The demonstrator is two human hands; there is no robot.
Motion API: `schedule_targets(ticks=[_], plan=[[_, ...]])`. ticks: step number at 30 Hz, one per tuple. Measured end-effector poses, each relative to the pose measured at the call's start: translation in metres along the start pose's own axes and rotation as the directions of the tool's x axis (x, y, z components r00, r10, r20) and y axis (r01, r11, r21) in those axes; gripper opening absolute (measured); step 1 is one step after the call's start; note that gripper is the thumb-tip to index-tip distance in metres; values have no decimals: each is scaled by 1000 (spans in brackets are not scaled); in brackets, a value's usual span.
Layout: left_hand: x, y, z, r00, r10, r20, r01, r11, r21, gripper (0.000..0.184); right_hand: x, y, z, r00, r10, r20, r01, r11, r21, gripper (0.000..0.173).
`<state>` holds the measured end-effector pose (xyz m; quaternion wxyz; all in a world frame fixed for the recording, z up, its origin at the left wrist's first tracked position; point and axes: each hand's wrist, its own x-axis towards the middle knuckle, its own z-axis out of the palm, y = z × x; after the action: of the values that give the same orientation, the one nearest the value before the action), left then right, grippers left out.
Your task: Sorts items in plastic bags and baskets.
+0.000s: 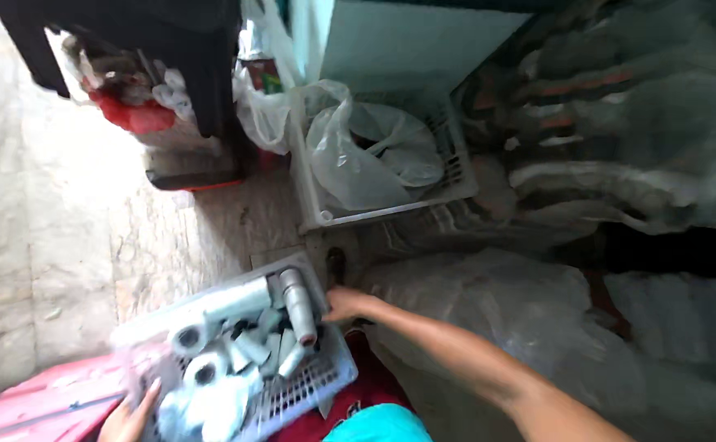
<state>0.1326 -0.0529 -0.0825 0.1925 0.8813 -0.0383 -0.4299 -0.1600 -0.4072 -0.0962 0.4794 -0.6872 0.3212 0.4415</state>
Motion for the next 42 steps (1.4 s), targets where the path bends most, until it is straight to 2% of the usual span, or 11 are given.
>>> schedule_targets(ticks=[6,10,21,24,27,30,34,37,39,40,42], plan=[[209,-61,127,977,-189,97,188,982,16,52,178,71,37,983,177,-43,-174,982,66,55],[285,-66,184,969,-224,103,224,975,12,53,249,100,32,958,282,-51,-280,959,50,57],[348,-23,238,953,-266,146,277,959,-54,41,306,123,11,926,376,-35,-361,909,207,49],[342,-1,232,955,-276,113,267,960,84,48,322,151,16,934,358,-12,-352,921,165,47],[306,39,217,990,-144,-14,143,967,211,61,265,128,6,945,313,96,-325,935,141,54],[236,114,195,986,66,-151,-87,987,-137,50,167,100,1,964,176,200,-191,980,61,53],[99,268,146,824,430,-370,-540,793,-283,31,-7,81,-31,951,-118,286,36,960,278,35],[3,396,136,478,774,-414,-878,438,-195,18,-125,86,-105,925,-381,-18,350,829,436,24],[-30,469,156,337,900,-275,-941,318,-114,22,-174,85,-172,898,-307,-315,407,852,330,22],[-35,500,172,337,924,-178,-941,332,-60,32,-184,81,-208,891,-209,-403,330,908,259,25],[-23,550,214,453,891,-25,-888,454,75,58,-168,72,-272,842,1,-539,92,985,146,36]])
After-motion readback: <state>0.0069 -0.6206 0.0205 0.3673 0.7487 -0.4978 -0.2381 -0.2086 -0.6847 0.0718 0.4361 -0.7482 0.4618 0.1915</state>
